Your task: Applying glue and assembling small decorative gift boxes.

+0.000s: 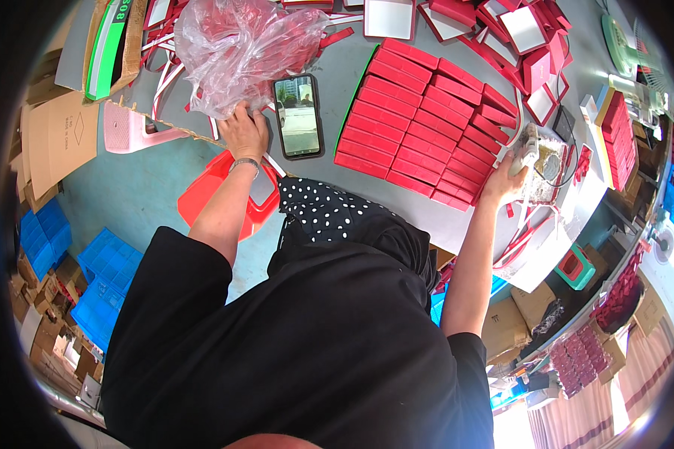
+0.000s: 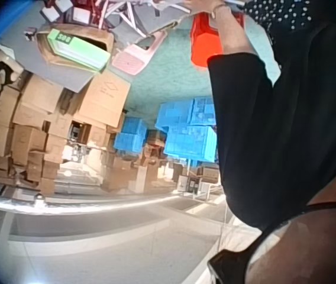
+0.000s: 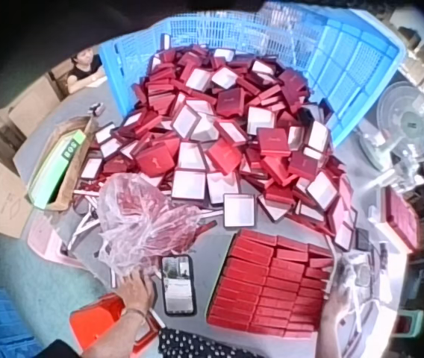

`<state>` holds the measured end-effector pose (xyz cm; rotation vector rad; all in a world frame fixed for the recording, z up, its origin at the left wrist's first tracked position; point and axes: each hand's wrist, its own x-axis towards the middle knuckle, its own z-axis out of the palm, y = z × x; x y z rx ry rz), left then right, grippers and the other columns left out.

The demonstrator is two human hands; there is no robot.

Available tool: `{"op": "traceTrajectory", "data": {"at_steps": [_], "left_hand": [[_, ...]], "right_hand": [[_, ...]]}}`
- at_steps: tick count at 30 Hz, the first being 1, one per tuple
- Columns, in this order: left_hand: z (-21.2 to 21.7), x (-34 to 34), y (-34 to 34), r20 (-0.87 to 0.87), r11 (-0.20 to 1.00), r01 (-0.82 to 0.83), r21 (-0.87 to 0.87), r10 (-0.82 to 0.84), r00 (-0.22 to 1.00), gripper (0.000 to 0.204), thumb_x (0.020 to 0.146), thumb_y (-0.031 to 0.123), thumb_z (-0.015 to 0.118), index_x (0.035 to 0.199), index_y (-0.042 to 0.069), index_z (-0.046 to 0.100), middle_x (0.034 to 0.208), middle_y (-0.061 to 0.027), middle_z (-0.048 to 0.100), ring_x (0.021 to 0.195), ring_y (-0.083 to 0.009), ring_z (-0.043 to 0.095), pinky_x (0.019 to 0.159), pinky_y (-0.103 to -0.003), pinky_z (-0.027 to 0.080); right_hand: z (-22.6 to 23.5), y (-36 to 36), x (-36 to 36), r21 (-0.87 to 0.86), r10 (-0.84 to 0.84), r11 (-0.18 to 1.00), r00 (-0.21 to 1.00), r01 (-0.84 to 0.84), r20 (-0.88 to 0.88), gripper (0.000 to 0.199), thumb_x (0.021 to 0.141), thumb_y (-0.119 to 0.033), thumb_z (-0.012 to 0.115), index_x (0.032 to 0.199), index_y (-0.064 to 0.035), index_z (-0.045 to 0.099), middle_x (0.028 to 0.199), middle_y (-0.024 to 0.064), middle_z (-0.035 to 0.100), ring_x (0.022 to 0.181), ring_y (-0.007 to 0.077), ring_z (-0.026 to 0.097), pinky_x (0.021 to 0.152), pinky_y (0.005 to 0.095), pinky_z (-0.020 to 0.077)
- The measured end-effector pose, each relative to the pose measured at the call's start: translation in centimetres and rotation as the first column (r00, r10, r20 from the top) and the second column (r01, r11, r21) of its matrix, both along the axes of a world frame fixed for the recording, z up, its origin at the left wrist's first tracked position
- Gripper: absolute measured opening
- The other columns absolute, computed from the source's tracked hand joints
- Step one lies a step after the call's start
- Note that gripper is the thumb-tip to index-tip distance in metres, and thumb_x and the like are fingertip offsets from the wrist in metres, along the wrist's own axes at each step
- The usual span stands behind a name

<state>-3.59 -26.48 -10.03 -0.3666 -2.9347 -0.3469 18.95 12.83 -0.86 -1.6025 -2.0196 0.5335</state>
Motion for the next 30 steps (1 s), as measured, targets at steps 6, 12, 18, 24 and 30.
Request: {"op": "traceTrajectory", "data": {"at_steps": [6,12,18,24,30], "left_hand": [[0.0,0.2,-0.1,-0.003,1.0,0.002,-0.004,-0.002,1.0,0.03,0.078,0.025,0.057,0.102,0.008,0.055,0.104,-0.0174,0.056,0.103,-0.0365,0.046,0.088,-0.047,0.035],[-0.1,0.2,0.2,0.004,1.0,-0.002,0.008,0.002,1.0,0.029,0.078,0.025,0.057,0.102,0.008,0.055,0.105,-0.0178,0.055,0.103,-0.0368,0.045,0.089,-0.047,0.035],[0.7,-0.1,-0.2,0.024,1.0,-0.013,-0.001,0.013,1.0,0.03,0.08,0.025,0.056,0.104,0.008,0.055,0.1,-0.0192,0.058,0.098,-0.0385,0.048,0.089,-0.048,0.035],[-0.4,0.0,0.1,0.135,0.999,-0.045,-0.031,0.048,0.99,0.037,0.081,0.028,0.053,0.111,0.005,0.055,0.101,-0.0225,0.06,0.103,-0.0411,0.049,0.093,-0.049,0.034],[2.4,0.3,0.4,0.168,0.995,-0.087,0.037,0.08,0.982,0.035,0.079,0.026,0.055,0.108,0.007,0.055,0.101,-0.0203,0.06,0.101,-0.0386,0.048,0.09,-0.048,0.035]], "right_hand": [[0.3,-0.3,0.1,0.015,0.001,1.0,1.0,-0.001,0.02,0.045,0.085,-0.039,0.059,0.113,-0.0031,0.058,0.078,0.0099,0.066,0.065,0.0172,0.063,0.064,0.0316,0.0492],[-0.2,0.2,0.3,-0.006,0.003,1.0,1.0,-0.003,0.002,0.047,0.084,-0.039,0.06,0.111,-0.0015,0.058,0.078,0.0116,0.066,0.066,0.0191,0.063,0.063,0.0319,0.0488],[-0.4,0.8,-0.4,-0.071,-0.05,0.996,0.998,0.051,0.024,0.049,0.083,-0.04,0.061,0.111,0.0011,0.057,0.081,0.0128,0.066,0.07,0.0207,0.062,0.065,0.033,0.0482],[-2.5,1.3,1.1,0.006,0.004,1.0,0.999,-0.005,0.043,0.043,0.086,-0.026,0.061,0.123,-0.0037,0.055,0.102,0.0128,0.066,0.087,0.0203,0.062,0.077,0.0329,0.0492],[0.7,0.2,0.2,-0.095,-0.012,0.995,1.0,0.012,0.003,0.058,0.087,-0.045,0.053,0.128,-0.0043,0.049,0.123,0.021,0.054,0.112,0.0362,0.052,0.095,0.0408,0.039]]}}
